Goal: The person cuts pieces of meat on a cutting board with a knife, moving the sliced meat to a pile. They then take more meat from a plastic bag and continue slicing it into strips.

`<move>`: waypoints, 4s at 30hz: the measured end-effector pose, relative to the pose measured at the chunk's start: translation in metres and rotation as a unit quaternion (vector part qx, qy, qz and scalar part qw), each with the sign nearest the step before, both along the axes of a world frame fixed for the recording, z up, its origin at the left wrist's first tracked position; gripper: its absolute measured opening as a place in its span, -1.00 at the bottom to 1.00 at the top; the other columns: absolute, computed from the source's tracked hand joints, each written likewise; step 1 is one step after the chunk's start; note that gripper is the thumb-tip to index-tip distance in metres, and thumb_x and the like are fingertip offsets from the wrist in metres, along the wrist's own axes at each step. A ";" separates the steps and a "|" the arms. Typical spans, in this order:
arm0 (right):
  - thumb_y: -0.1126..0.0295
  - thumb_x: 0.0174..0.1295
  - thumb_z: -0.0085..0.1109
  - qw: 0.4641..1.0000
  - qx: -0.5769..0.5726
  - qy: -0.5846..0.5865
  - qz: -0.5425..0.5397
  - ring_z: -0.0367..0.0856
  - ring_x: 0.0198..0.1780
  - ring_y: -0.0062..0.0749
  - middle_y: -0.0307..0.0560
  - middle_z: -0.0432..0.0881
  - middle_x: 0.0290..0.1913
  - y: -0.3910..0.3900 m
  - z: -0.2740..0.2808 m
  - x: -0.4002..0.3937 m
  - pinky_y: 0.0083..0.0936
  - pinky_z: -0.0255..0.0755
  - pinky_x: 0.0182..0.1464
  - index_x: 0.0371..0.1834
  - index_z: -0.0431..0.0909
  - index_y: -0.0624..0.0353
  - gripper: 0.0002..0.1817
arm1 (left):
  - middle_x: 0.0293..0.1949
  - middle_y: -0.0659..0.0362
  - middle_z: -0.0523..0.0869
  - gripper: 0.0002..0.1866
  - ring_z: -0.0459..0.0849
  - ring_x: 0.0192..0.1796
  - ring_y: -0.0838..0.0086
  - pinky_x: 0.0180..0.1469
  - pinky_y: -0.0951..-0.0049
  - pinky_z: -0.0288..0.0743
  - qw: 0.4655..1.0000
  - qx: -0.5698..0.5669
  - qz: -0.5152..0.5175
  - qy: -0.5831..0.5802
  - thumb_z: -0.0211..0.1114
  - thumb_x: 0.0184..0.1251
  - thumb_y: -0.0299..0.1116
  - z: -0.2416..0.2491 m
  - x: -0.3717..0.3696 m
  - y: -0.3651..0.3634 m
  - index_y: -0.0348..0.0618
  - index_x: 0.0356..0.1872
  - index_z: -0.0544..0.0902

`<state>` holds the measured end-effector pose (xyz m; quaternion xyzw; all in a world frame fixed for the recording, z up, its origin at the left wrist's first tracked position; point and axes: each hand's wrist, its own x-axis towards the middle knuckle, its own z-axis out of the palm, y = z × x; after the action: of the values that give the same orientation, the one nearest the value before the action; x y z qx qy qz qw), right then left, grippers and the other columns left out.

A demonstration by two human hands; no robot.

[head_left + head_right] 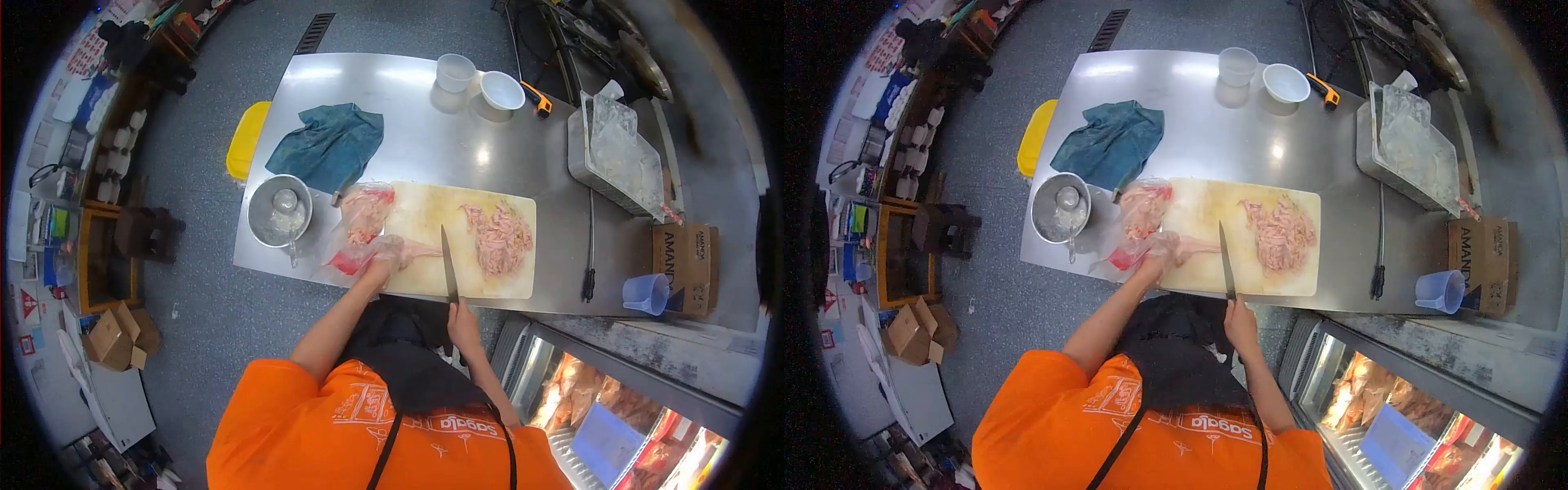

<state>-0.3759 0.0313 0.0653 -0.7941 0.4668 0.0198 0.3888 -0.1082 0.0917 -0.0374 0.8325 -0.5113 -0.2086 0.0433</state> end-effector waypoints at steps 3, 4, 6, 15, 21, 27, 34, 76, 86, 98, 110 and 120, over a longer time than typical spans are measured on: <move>0.22 0.51 -0.12 1.000 -0.015 0.004 -0.005 0.58 -0.18 0.51 0.51 0.63 -0.30 -0.006 0.006 -0.003 0.24 0.41 -0.13 0.16 0.41 0.28 -0.63 | -0.25 0.01 0.75 -0.69 0.72 -0.16 0.28 -0.13 0.30 0.55 0.897 -0.278 0.150 0.310 0.21 0.34 -0.27 0.053 -0.006 -0.023 -0.17 0.02 0.67; 0.21 0.52 -0.12 0.999 -0.033 -0.015 -0.011 0.58 -0.18 0.50 0.51 0.63 -0.29 -0.009 0.011 -0.004 0.24 0.41 -0.13 0.15 0.41 0.30 -0.62 | -0.27 0.03 0.76 -0.70 0.72 -0.17 0.29 -0.14 0.31 0.56 0.833 -0.345 0.168 0.398 0.24 0.30 -0.31 0.074 -0.012 -0.035 -0.17 0.00 0.68; 0.20 0.51 -0.09 0.999 -0.031 -0.022 -0.040 0.60 -0.20 0.47 0.49 0.63 -0.32 -0.018 0.024 -0.005 0.19 0.42 -0.17 0.16 0.41 0.34 -0.60 | -0.27 0.04 0.76 -0.63 0.74 -0.17 0.27 -0.14 0.31 0.59 0.944 -0.244 0.002 0.220 0.23 0.28 -0.36 0.113 -0.017 -0.055 -0.15 0.12 0.63; 0.20 0.50 -0.07 0.998 -0.058 0.021 -0.023 0.62 -0.24 0.44 0.47 0.62 -0.39 -0.025 0.032 -0.015 0.20 0.43 -0.18 0.18 0.43 0.27 -0.62 | -0.13 0.05 0.77 -0.48 0.76 0.00 0.27 -0.24 0.27 0.60 0.935 -0.180 -0.295 -0.077 0.09 0.36 -0.30 0.095 -0.040 0.014 0.28 0.36 0.50; 0.17 0.52 -0.13 0.993 -0.022 0.094 0.066 0.62 -0.27 0.46 0.47 0.63 -0.37 -0.018 0.003 -0.025 0.27 0.42 -0.18 0.21 0.37 0.15 -0.64 | -0.21 0.10 0.75 -0.63 0.72 -0.12 0.26 -0.20 0.21 0.56 0.954 -0.104 -0.278 -0.035 0.09 0.34 -0.31 0.085 -0.032 0.022 0.10 0.14 0.63; 0.17 0.53 -0.14 0.998 -0.040 0.039 -0.021 0.61 -0.29 0.48 0.48 0.63 -0.35 -0.008 0.026 -0.005 0.27 0.41 -0.19 0.14 0.42 0.16 -0.66 | -0.28 0.02 0.71 -0.75 0.70 -0.15 0.21 -0.11 0.19 0.57 0.943 -0.156 -0.289 -0.052 0.10 0.27 -0.31 0.076 -0.047 0.016 -0.18 -0.19 0.68; 0.23 0.54 -0.15 0.994 -0.081 0.050 -0.049 0.58 -0.28 0.53 0.47 0.61 -0.40 -0.027 0.002 -0.009 0.27 0.38 -0.20 0.14 0.37 0.24 -0.68 | -0.40 0.03 0.69 -0.80 0.69 -0.36 0.30 -0.31 0.31 0.55 0.961 -0.116 -0.236 -0.090 0.17 0.19 -0.31 0.060 -0.070 0.006 -0.21 -0.34 0.67; 0.22 0.54 -0.14 0.996 -0.055 0.066 -0.008 0.59 -0.27 0.51 0.52 0.62 -0.36 -0.025 0.021 0.001 0.30 0.38 -0.19 0.15 0.35 0.24 -0.67 | -0.08 0.18 0.68 -0.72 0.66 -0.07 0.28 -0.09 0.27 0.58 0.950 -0.054 -0.302 -0.058 0.13 0.29 -0.32 0.042 -0.048 0.012 0.01 -0.02 0.66; 0.22 0.54 -0.14 0.993 -0.060 0.091 0.034 0.61 -0.28 0.46 0.48 0.63 -0.34 -0.061 0.015 0.009 0.21 0.40 -0.26 0.07 0.37 0.20 -0.72 | 0.00 0.15 0.69 -0.76 0.65 -0.04 0.29 0.02 0.18 0.50 0.946 -0.223 -0.230 -0.043 0.10 0.32 -0.25 0.050 -0.054 0.035 -0.02 -0.12 0.67; 0.22 0.53 -0.14 0.985 -0.062 0.119 0.107 0.61 -0.28 0.49 0.51 0.62 -0.39 -0.028 0.008 -0.015 0.28 0.40 -0.25 0.18 0.32 0.22 -0.66 | 0.08 0.14 0.64 -0.74 0.54 0.19 0.20 0.24 0.15 0.40 0.951 -0.294 -0.092 0.011 0.16 0.26 -0.25 0.054 -0.063 0.054 0.04 -0.09 0.69; 0.22 0.56 -0.19 0.983 -0.052 0.084 0.154 0.61 -0.29 0.45 0.49 0.62 -0.36 -0.049 0.009 0.058 0.24 0.39 -0.29 0.12 0.30 0.23 -0.69 | 0.07 0.14 0.59 -0.76 0.39 0.42 0.13 0.33 0.10 0.33 0.961 -0.257 -0.046 0.094 0.18 0.22 -0.27 0.057 -0.066 0.064 -0.01 -0.11 0.65; 0.24 0.52 -0.15 0.975 -0.066 0.083 0.194 0.61 -0.33 0.46 0.49 0.62 -0.41 -0.033 0.000 0.126 0.26 0.39 -0.30 0.06 0.31 0.23 -0.72 | 0.07 0.13 0.62 -0.75 0.45 0.34 0.07 0.33 0.01 0.34 0.961 -0.273 -0.005 0.049 0.18 0.24 -0.26 0.060 -0.083 0.062 0.00 -0.11 0.69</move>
<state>-0.2499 -0.0021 0.0654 -0.8889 0.3350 0.1292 0.2844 -0.1910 0.1537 0.0223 0.7753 -0.5504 -0.1020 0.2925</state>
